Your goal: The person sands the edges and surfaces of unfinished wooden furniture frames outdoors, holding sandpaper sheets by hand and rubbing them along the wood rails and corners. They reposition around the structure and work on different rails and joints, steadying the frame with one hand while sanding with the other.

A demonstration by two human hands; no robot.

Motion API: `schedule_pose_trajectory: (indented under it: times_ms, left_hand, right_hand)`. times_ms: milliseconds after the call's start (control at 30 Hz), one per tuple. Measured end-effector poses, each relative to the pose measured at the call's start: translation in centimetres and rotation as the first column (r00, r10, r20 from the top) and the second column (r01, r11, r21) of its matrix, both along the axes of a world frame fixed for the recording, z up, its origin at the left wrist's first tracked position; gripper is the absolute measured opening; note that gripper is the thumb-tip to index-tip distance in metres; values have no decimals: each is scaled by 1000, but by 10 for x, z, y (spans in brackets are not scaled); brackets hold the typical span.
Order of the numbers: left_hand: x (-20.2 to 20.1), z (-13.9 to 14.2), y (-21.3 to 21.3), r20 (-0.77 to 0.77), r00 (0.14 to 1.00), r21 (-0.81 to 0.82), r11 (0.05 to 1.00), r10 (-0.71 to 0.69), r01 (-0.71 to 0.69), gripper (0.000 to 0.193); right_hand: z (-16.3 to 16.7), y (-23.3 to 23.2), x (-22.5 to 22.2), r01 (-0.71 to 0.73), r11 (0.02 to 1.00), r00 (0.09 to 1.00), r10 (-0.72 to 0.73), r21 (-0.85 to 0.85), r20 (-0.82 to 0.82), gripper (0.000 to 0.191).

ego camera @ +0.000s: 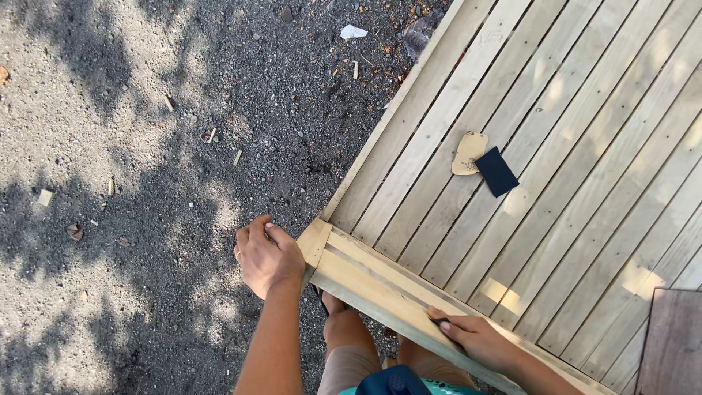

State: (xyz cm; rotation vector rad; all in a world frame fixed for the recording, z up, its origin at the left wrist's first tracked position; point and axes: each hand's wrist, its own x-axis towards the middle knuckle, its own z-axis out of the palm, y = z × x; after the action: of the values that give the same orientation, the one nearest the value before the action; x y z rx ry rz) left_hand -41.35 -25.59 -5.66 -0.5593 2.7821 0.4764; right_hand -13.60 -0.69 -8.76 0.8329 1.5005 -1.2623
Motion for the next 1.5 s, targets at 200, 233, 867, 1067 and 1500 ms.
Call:
schedule_pose_trajectory:
  times_ms: [200, 233, 867, 1067, 1500]
  left_hand:
    - [9, -3, -5, 28, 999, 10, 1000, -22, 22, 30]
    - [10, -2, -6, 27, 999, 16, 1000, -26, 26, 31]
    - [23, -14, -27, 88, 977, 285, 945, -196, 163, 44]
    - [24, -15, -24, 101, 977, 340, 930, -186, 142, 44]
    - [-2, -12, -25, 54, 842, 285, 817, -537, 502, 57]
  right_hand:
    - [-28, -109, -140, 27, 998, 900, -47, -53, -434, 41]
    - [-32, -111, -138, 31, 997, 905, -56, -66, -422, 40]
    - [42, -174, -134, 119, 922, 865, 85, 367, -495, 41]
    - [102, -123, 71, 379, 516, 833, 173, 768, -526, 47]
    - [22, -268, -68, 511, 458, 506, 524, 728, -685, 60]
